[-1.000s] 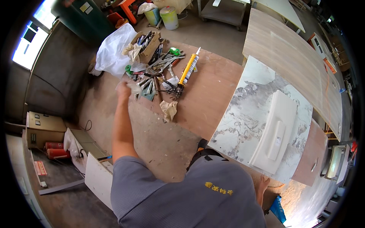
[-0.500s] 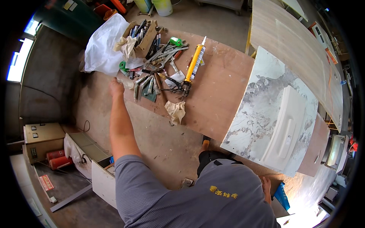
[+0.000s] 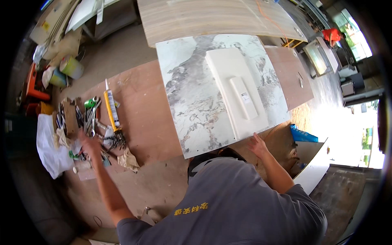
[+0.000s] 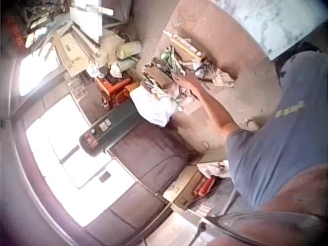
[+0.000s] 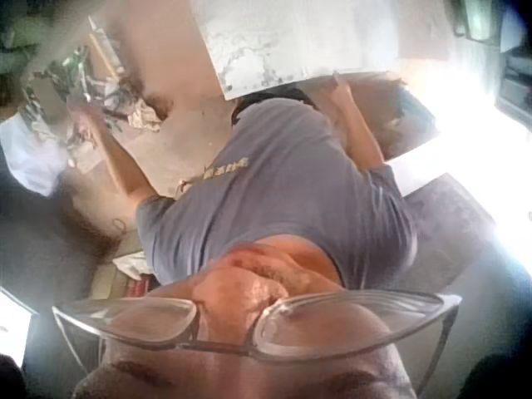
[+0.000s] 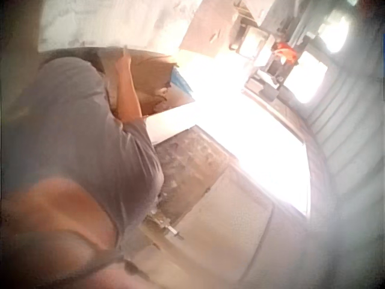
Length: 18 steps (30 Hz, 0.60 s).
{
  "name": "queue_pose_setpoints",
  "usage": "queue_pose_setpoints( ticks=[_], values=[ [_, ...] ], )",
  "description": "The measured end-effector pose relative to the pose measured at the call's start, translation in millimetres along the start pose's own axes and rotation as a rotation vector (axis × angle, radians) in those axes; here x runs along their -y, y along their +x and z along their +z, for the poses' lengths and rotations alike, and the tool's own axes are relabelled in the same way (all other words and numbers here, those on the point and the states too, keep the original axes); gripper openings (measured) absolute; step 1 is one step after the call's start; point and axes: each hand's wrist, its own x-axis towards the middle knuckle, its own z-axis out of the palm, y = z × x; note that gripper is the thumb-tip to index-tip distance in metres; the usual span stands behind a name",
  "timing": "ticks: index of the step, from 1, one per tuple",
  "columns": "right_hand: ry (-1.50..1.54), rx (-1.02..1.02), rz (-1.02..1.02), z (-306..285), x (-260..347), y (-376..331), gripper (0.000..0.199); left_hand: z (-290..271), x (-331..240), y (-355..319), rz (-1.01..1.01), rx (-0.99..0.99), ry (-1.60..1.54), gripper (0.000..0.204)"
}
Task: The person wipes the surfaces of several white rectangular panels with a cloth and a liquid from a small bottle. After cleaning, the person stacks the panels and places a long white strip on top of the stack.
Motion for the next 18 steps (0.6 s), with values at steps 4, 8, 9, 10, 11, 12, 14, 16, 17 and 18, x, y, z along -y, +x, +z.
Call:
queue_pose_setpoints(
  ticks=[4, 8, 9, 10, 11, 12, 14, 16, 17, 18],
  values=[
    [0.197, 0.109, 0.046, 12.5, -2.1, 33.3, 0.070, 126.1, -148.9, -57.6, 0.121, 0.423, -0.975, 0.052],
    [0.255, 0.038, 0.022, 10.2, -11.5, 35.0, 0.059, 114.3, -422.9, -186.3, -0.366, 1.327, -1.235, 0.050],
    [0.279, 0.052, 0.041, 19.0, -6.8, 29.3, 0.059, 108.2, -457.8, -212.8, -0.482, 1.451, -1.162, 0.062],
    [0.298, 0.067, 0.058, 27.4, 1.8, 17.9, 0.059, 101.9, -492.8, -238.9, -0.593, 1.566, -1.080, 0.074],
    [0.324, 0.077, 0.072, 32.1, 8.0, 13.2, 0.059, 98.2, -515.7, -263.5, -0.582, 1.511, -1.051, 0.077],
    [0.334, 0.089, 0.087, 31.3, 10.6, 17.0, 0.059, 92.5, -535.1, -277.1, -0.621, 1.586, -1.080, 0.071],
    [0.337, 0.106, 0.130, 27.6, 10.5, 21.6, 0.058, 70.5, -570.0, -292.0, -0.583, 1.488, -1.109, 0.059],
    [0.364, 0.122, 0.150, 25.6, 15.9, 22.1, 0.060, 42.6, -589.9, -279.0, -0.625, 1.523, -1.091, 0.054],
    [0.371, 0.134, 0.163, 24.6, 14.9, 20.1, 0.061, 33.4, -593.4, -274.0, -0.651, 1.535, -1.085, 0.052],
    [0.397, 0.147, 0.187, 20.8, 9.3, 23.3, 0.062, 40.3, -592.1, -279.8, -0.635, 1.582, -1.117, 0.053]
  ],
)
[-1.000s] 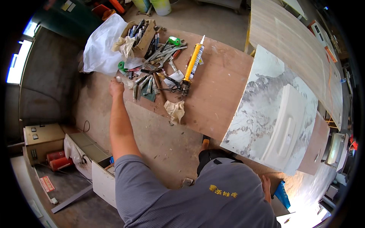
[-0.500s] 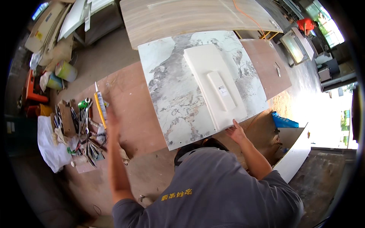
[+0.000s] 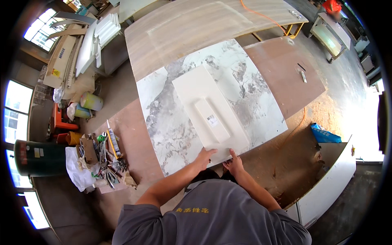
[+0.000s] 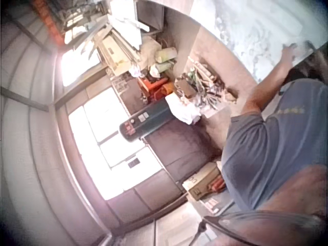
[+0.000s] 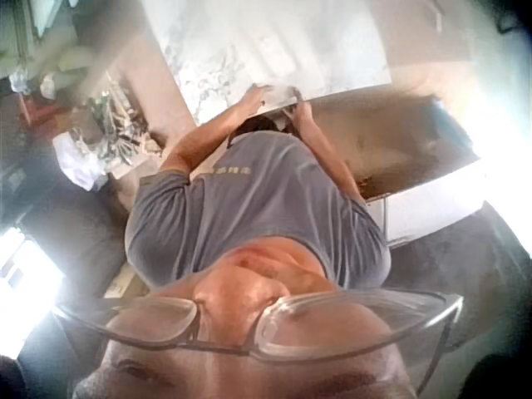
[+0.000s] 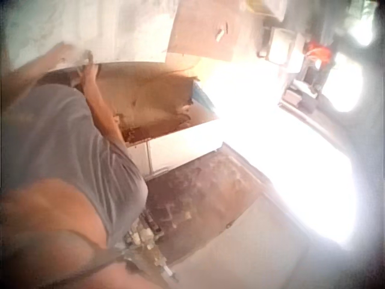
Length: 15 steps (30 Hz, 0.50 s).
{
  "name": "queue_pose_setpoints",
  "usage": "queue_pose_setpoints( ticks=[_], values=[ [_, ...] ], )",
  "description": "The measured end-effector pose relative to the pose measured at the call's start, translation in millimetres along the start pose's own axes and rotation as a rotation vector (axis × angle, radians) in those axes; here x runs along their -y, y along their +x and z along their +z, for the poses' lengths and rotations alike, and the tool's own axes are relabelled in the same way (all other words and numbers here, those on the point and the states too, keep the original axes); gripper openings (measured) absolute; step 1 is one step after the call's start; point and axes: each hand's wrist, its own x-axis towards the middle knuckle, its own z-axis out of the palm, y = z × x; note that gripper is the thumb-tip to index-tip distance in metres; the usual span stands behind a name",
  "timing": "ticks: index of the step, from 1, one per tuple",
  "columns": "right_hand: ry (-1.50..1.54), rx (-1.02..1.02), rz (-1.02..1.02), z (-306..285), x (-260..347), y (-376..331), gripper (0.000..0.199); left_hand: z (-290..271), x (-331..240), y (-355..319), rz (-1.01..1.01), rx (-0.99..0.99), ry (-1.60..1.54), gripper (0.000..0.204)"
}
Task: The person wipes the surfaces of several white rectangular panels with a cloth and a liquid from a small bottle. After cleaning, the person stacks the panels and places a long white strip on top of the stack.
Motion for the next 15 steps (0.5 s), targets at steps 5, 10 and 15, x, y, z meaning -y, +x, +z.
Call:
queue_pose_setpoints(
  ticks=[5, 10, 15],
  values=[
    [0.083, 0.185, 0.082, -24.3, -14.7, 28.1, 0.072, -4.9, 15.5, 12.1, 0.089, 0.040, 0.242, 0.075],
    [0.039, 0.223, 0.098, -35.8, 6.8, 14.0, 0.077, -50.3, -149.9, 79.3, 0.913, -0.561, 1.215, 0.087],
    [0.086, 0.307, 0.013, -38.6, -1.3, 15.9, 0.075, -120.2, -298.4, 189.2, 0.600, -0.462, 1.496, 0.091]
  ],
)
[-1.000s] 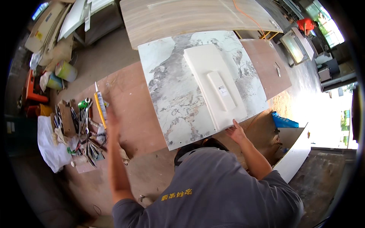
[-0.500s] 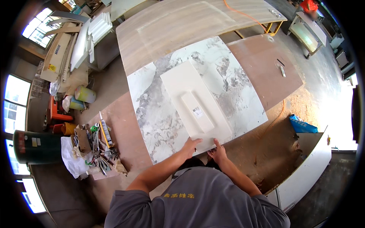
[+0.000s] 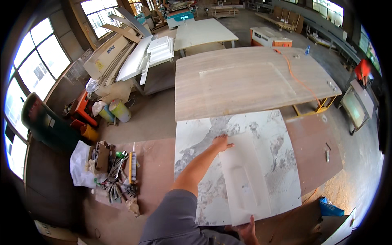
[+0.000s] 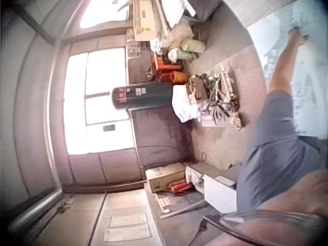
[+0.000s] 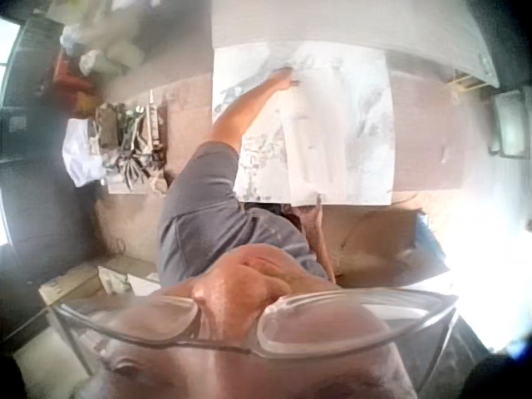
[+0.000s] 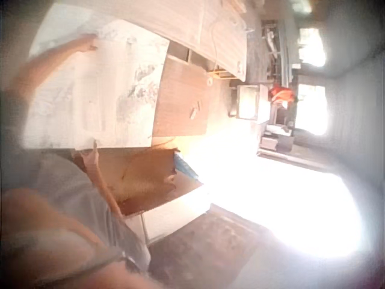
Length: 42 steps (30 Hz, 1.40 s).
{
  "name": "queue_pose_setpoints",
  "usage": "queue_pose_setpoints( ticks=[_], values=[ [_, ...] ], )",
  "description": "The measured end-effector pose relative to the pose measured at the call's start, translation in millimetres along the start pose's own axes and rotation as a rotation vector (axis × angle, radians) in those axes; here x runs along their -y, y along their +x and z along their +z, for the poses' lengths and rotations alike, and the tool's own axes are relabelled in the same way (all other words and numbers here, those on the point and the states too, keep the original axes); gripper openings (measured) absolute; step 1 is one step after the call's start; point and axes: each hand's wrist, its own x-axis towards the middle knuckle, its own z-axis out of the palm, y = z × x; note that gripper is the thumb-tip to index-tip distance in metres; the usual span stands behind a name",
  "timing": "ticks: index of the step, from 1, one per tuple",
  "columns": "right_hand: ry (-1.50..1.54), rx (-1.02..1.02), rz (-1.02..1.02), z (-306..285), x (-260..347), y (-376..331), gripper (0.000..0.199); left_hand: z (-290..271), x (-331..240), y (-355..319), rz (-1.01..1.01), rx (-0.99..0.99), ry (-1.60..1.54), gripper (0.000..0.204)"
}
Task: The person wipes the surfaces of several white rectangular panels with a cloth and a liquid from a small bottle. After cleaning, the person stacks the panels and places a long white strip on top of the stack.
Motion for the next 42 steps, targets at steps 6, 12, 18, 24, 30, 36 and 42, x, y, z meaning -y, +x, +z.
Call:
queue_pose_setpoints(
  ticks=[6, 12, 18, 24, 30, 36, 42],
  values=[
    [-0.094, -0.144, -0.141, 34.0, -2.0, -18.6, 0.079, 8.5, 18.0, 59.2, 0.035, 0.234, -0.031, 0.092],
    [0.069, -0.012, -0.215, 43.0, -2.7, -9.5, 0.070, 1.1, 21.7, 31.6, 0.053, 0.154, -0.045, 0.089],
    [-0.059, -0.197, -0.335, -28.3, -7.7, -38.3, 0.063, 32.2, 25.0, -20.7, 0.060, 0.131, -0.064, 0.076],
    [0.214, -0.432, -0.250, -77.8, 7.8, -108.1, 0.076, 53.2, -20.3, -154.4, 0.058, 0.213, -0.254, 0.058],
    [0.130, -0.617, -0.345, -102.0, 5.0, -136.2, 0.074, 52.1, -49.1, -176.0, 0.155, 0.247, -0.297, 0.050],
    [-0.134, -0.892, -0.569, -147.5, -3.9, -86.3, 0.068, 78.4, -28.7, -145.1, 0.031, 0.412, -0.709, 0.050],
    [-0.022, -0.703, -0.573, -140.0, 16.1, -101.3, 0.059, 70.2, -70.4, -143.8, -0.249, 0.496, -0.939, 0.059]
  ],
)
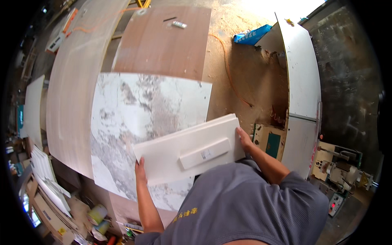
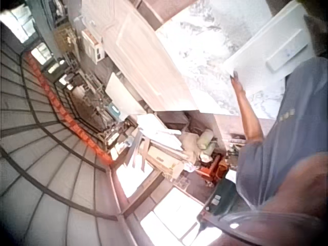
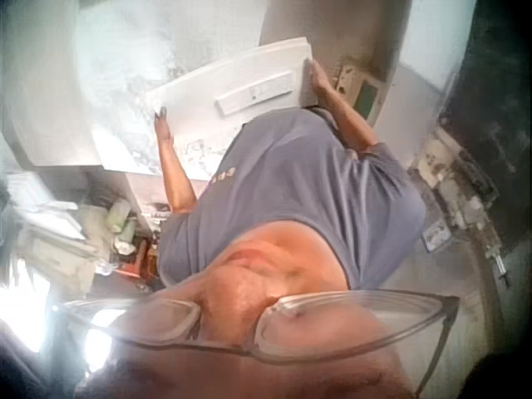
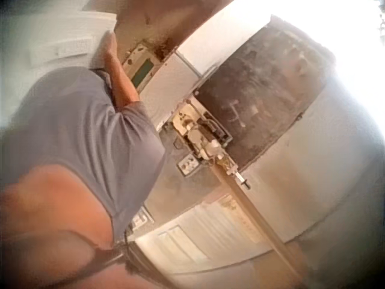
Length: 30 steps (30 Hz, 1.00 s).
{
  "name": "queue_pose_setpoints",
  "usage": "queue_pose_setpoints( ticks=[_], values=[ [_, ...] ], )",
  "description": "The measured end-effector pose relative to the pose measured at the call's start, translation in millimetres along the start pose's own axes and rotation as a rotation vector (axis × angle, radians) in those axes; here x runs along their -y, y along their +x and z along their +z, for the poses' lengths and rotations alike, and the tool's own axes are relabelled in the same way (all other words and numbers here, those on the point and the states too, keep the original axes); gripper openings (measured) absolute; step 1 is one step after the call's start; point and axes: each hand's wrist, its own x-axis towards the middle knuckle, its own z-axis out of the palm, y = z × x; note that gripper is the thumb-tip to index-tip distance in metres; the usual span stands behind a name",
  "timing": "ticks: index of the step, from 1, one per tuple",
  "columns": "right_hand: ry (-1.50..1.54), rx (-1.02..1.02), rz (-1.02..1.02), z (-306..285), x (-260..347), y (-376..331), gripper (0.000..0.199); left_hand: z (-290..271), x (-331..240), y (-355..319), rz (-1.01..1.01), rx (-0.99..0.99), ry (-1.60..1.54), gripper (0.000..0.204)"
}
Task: The person wipes the surfaces of several white rectangular panels with a cloth and a liquid from a small bottle. After cleaning, the person stacks the panels and places a long white strip on top of the stack.
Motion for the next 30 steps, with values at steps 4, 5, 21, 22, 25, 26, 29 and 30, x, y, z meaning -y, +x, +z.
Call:
queue_pose_setpoints(
  ticks=[4, 5, 21, 22, 25, 26, 29, 30],
  values=[
    [0.011, 0.066, -0.074, -31.9, 48.0, 22.7, 0.059, 46.4, -29.9, 15.2, 0.053, 0.008, 0.021, 0.059],
    [0.026, 0.051, -0.116, -39.9, 71.7, 32.0, 0.058, 68.0, -41.0, 23.7, 0.092, 0.030, 0.012, 0.057],
    [0.218, -0.006, -0.097, -217.3, 339.4, 176.4, 0.071, 402.1, -240.5, 180.1, 0.127, 0.242, 0.031, 0.063],
    [0.255, 0.035, -0.078, -228.5, 349.6, 194.7, 0.070, 418.3, -245.1, 198.7, 0.131, 0.238, 0.026, 0.063],
    [0.219, 0.042, -0.146, -240.1, 403.4, 252.3, 0.067, 449.6, -253.0, 262.2, 0.089, 0.248, 0.010, 0.063],
    [0.214, 0.003, -0.161, -239.3, 428.8, 272.3, 0.067, 459.5, -265.1, 287.9, 0.094, 0.253, -0.008, 0.063],
    [0.272, -0.138, -0.131, -253.9, 482.0, 318.5, 0.070, 533.4, -310.6, 353.5, 0.252, 0.297, -0.022, 0.064],
    [0.267, -0.170, -0.125, -255.1, 499.2, 324.5, 0.071, 549.6, -321.3, 372.8, 0.252, 0.339, -0.011, 0.064]
  ],
)
